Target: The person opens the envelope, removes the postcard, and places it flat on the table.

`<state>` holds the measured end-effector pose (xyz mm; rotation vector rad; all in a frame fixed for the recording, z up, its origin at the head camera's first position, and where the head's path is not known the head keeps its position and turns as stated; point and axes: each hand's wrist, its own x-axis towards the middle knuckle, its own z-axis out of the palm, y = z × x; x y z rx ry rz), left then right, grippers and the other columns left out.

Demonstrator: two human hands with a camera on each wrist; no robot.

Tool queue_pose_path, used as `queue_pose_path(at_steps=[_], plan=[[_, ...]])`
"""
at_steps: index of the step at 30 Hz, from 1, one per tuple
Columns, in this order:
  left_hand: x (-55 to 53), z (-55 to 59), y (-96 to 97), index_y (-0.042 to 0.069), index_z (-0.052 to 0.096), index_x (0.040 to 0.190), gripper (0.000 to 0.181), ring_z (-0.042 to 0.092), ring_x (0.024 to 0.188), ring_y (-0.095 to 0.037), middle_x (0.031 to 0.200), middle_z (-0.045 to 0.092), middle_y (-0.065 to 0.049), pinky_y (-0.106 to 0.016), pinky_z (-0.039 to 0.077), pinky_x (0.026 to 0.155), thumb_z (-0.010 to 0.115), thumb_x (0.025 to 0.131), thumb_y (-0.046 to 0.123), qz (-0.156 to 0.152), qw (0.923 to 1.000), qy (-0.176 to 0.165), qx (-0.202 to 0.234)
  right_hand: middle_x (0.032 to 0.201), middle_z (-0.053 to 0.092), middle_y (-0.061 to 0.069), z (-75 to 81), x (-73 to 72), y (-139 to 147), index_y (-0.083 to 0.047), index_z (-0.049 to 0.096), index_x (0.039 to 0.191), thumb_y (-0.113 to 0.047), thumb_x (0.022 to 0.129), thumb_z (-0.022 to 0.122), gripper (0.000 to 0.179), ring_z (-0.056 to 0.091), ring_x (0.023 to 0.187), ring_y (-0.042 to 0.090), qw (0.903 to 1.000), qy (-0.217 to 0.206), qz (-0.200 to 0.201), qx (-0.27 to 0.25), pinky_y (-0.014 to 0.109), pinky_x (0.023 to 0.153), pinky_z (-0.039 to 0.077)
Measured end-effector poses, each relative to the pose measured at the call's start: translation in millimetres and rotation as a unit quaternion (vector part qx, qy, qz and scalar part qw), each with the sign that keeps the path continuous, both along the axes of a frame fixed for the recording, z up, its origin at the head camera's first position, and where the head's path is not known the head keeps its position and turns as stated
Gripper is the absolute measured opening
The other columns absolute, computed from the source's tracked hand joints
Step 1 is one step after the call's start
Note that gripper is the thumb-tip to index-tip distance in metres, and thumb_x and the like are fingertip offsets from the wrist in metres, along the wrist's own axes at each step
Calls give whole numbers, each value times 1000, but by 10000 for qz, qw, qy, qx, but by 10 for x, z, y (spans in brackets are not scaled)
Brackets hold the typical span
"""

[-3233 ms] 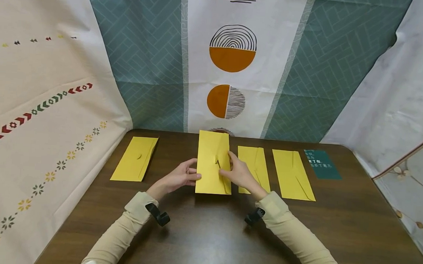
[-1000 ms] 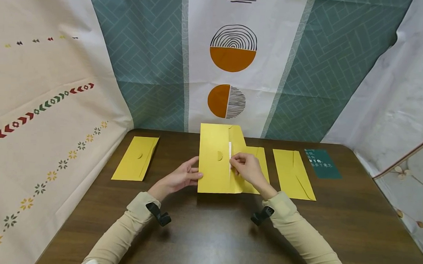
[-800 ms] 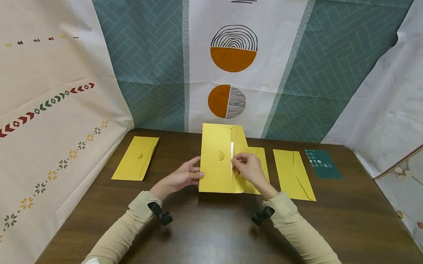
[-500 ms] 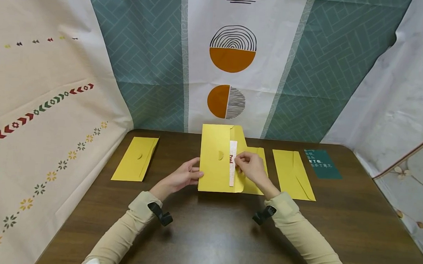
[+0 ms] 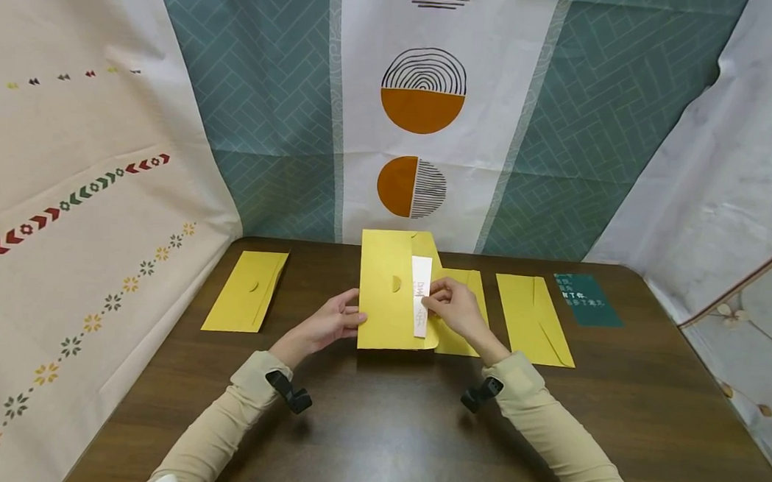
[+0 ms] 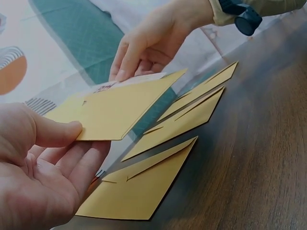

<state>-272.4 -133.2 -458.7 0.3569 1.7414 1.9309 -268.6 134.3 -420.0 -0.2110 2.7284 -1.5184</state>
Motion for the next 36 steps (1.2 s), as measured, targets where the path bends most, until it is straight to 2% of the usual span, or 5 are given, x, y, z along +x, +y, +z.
queue_pose_path(at_steps=[4, 11, 19, 28, 36], plan=[[-4, -7, -9, 6, 29, 147, 56, 69, 98, -15, 111, 70, -4, -39, 55, 87, 54, 97, 2, 18, 10000, 3, -17, 87, 73, 14, 36, -2, 18, -1, 60, 109, -13, 90, 67, 24, 64, 69, 15, 9997, -142, -139, -133, 26, 62, 48], [5, 27, -32, 3, 30, 147, 56, 69, 94, -13, 108, 70, -5, -35, 56, 84, 54, 96, 2, 312, 9993, -118, -144, 106, 66, 20, 64, -58, 96, -1, 56, 122, -14, 94, 61, 31, 68, 77, 19, 9970, -325, -379, -593, 41, 79, 58], [-8, 23, -87, 1, 32, 146, 53, 70, 96, -16, 117, 68, -13, -36, 56, 85, 53, 97, 3, 497, 9983, -141, -254, 109, 62, 22, 89, -77, 132, -1, 55, 127, -14, 97, 55, 33, 67, 81, 23, 9939, -300, -611, -867, 44, 80, 57], [-14, 29, -174, -1, 35, 144, 49, 70, 91, -14, 109, 70, -8, -33, 57, 83, 52, 98, 5, 709, 9971, -58, -275, 109, 59, 19, 92, -99, 250, -1, 54, 128, -16, 99, 51, 32, 63, 78, 19, 9902, -424, -807, -1058, 27, 66, 57], [-15, 52, -264, 1, 35, 144, 48, 69, 90, -14, 103, 70, -3, -32, 57, 80, 50, 99, 6, 992, 9946, -156, -245, 108, 58, 19, 89, -106, 398, 1, 49, 131, -14, 100, 46, 34, 60, 76, 13, 9894, -378, -846, -1122, 22, 62, 54]])
